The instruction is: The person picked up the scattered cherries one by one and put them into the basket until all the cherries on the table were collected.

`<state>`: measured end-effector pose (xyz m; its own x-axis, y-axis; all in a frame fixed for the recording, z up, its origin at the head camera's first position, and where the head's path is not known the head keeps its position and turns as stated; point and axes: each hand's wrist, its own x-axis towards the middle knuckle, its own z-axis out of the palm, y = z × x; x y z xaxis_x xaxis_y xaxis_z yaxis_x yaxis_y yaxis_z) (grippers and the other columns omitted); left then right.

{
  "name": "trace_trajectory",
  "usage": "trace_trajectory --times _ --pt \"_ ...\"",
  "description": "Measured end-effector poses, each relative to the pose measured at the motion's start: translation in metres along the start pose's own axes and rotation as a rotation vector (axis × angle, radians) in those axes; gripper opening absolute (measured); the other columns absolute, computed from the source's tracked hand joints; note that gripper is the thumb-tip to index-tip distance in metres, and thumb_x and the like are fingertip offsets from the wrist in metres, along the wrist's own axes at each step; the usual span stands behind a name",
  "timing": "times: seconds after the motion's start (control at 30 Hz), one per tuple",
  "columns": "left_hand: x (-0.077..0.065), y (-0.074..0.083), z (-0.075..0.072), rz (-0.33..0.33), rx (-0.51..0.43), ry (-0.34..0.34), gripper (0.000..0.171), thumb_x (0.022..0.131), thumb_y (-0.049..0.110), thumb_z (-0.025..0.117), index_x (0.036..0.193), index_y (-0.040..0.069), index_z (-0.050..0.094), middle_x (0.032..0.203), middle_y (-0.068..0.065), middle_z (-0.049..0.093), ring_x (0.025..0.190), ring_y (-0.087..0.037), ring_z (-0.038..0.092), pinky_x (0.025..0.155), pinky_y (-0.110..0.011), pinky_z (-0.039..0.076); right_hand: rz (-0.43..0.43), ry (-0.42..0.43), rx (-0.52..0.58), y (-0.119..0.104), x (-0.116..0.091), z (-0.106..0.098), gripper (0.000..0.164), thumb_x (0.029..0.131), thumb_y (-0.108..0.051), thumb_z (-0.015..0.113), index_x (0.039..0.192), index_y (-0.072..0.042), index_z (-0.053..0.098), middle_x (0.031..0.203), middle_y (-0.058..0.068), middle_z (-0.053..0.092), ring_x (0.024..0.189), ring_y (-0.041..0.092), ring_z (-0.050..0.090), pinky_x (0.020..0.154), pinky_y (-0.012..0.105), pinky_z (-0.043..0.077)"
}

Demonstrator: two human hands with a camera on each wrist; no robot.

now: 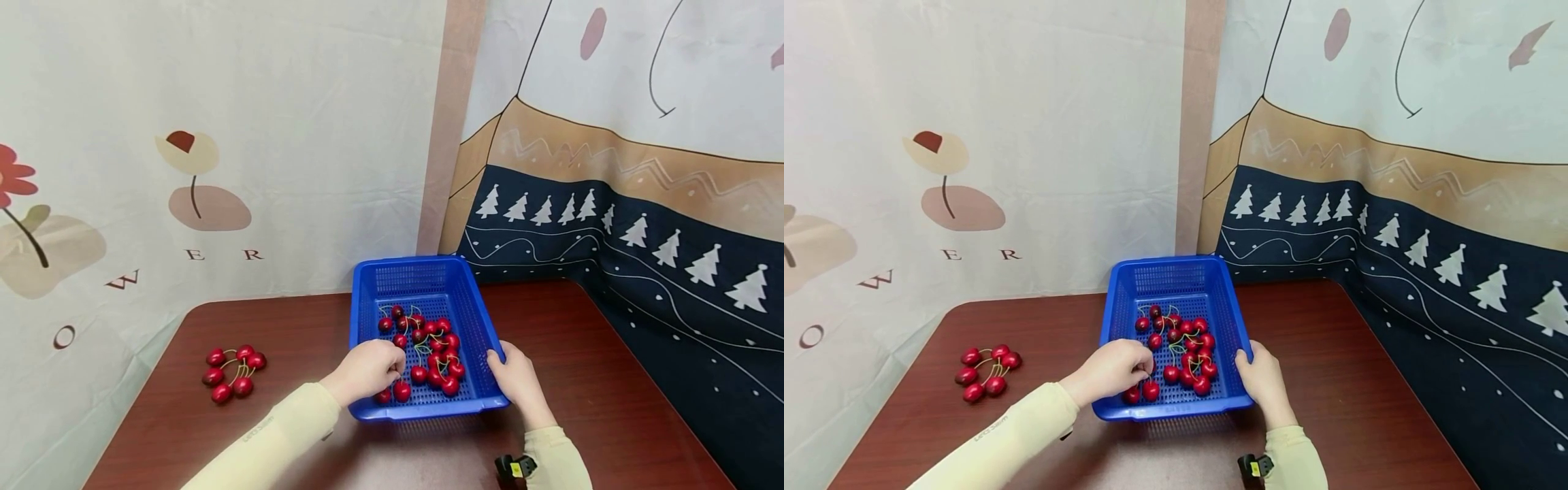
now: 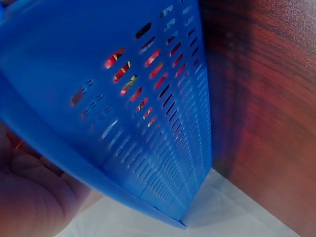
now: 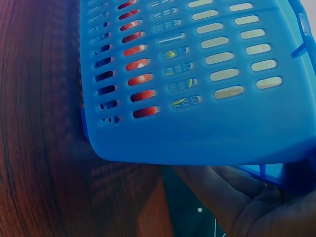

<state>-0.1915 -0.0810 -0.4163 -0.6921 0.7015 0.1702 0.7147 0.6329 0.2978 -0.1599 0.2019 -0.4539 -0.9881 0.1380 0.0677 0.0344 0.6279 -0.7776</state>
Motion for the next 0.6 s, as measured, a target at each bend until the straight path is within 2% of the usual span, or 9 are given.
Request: trace_trajectory --times 0.27,0.6 --pt "-0.0001 0.0008 0.0043 -0.021 0.003 -0.045 0.023 0.082 0.003 0.075 0.069 0.018 0.063 0.069 0.011 0.057 0.064 -0.006 0.05 0.064 -0.024 0.049 -0.001 -0.001 0.0 0.0008 0.0002 -0.0002 0.037 0.099 -0.012 0.052 0.125 0.012 0.056 0.109 0.028 0.066 0.088 0.034 0.066 0.078 0.051 0.053" --pt "-0.0001 -0.0014 0.0067 -0.008 0.03 -0.034 0.017 0.082 0.002 0.075 0.074 0.015 0.068 0.074 0.006 0.063 0.069 -0.01 0.056 0.068 -0.027 0.053 0.005 -0.007 0.006 0.001 0.0007 -0.0006 0.037 0.099 -0.013 0.053 0.126 0.012 0.056 0.109 0.028 0.065 0.089 0.034 0.066 0.079 0.051 0.053"
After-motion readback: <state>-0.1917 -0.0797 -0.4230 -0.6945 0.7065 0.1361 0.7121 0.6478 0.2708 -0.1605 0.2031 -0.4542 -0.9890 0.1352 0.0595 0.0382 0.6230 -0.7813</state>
